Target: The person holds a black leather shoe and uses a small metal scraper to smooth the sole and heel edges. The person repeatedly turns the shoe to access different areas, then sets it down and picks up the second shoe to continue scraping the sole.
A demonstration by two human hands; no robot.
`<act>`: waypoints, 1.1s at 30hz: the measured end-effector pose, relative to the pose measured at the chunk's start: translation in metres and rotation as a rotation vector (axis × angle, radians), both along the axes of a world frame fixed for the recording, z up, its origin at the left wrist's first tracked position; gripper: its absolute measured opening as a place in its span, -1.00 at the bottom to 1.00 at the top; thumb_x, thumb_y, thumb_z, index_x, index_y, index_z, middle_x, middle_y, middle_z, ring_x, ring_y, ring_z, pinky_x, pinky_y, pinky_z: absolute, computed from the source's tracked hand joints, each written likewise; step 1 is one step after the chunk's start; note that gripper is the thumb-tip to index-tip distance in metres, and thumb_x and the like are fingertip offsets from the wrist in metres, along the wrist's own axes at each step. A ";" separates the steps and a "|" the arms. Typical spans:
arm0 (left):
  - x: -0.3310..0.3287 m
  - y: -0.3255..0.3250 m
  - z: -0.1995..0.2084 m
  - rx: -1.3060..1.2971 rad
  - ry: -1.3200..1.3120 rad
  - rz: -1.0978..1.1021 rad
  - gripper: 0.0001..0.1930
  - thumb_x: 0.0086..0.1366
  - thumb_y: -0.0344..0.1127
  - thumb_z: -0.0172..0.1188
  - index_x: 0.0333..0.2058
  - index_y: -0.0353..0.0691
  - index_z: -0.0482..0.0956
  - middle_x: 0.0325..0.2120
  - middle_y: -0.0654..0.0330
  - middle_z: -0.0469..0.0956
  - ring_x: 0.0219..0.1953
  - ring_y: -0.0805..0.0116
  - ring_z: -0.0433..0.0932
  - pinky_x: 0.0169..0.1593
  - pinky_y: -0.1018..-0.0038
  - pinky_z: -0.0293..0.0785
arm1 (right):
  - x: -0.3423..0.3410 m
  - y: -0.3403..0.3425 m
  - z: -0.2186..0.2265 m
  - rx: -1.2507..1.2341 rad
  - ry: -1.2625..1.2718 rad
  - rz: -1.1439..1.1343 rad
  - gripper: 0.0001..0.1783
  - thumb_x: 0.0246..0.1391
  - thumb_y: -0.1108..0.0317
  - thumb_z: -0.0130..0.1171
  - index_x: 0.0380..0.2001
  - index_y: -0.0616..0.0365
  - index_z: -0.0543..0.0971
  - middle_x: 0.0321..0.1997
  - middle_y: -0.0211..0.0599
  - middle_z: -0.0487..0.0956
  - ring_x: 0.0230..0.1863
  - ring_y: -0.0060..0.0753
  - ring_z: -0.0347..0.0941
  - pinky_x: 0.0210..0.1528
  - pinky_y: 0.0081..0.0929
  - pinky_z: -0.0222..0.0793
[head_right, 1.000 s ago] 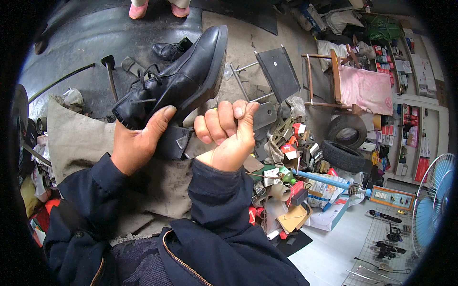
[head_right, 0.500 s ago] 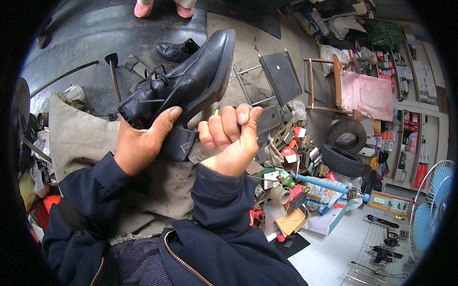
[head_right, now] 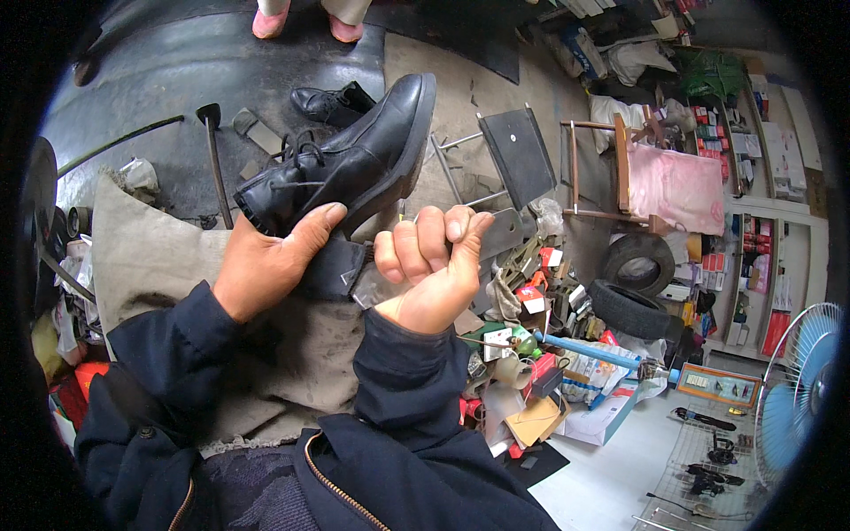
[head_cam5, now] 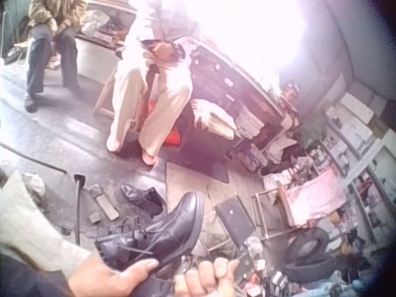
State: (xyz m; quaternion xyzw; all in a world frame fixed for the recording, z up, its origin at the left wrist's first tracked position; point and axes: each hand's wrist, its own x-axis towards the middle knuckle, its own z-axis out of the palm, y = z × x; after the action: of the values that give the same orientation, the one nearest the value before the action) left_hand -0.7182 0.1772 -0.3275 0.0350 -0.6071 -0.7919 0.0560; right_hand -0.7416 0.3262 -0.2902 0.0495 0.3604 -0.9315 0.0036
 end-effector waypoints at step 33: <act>-0.012 -0.005 -0.003 -0.017 0.010 -0.055 -0.75 0.34 -0.35 0.20 -0.06 -0.32 0.57 -0.24 0.32 0.61 -0.23 0.56 0.49 -0.10 0.56 0.44 | 0.016 0.014 0.007 -0.086 -0.077 0.202 -0.56 0.40 -0.11 -0.27 -0.46 -0.08 0.27 -0.71 -0.67 -0.03 -0.76 -0.72 -0.22 -0.72 -0.61 -0.12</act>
State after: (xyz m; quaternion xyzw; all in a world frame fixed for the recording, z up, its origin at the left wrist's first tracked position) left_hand -0.7298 0.1718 -0.3308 0.0140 -0.6143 -0.7881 0.0375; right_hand -0.7254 0.3399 -0.2830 0.0485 0.3227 -0.9384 0.1135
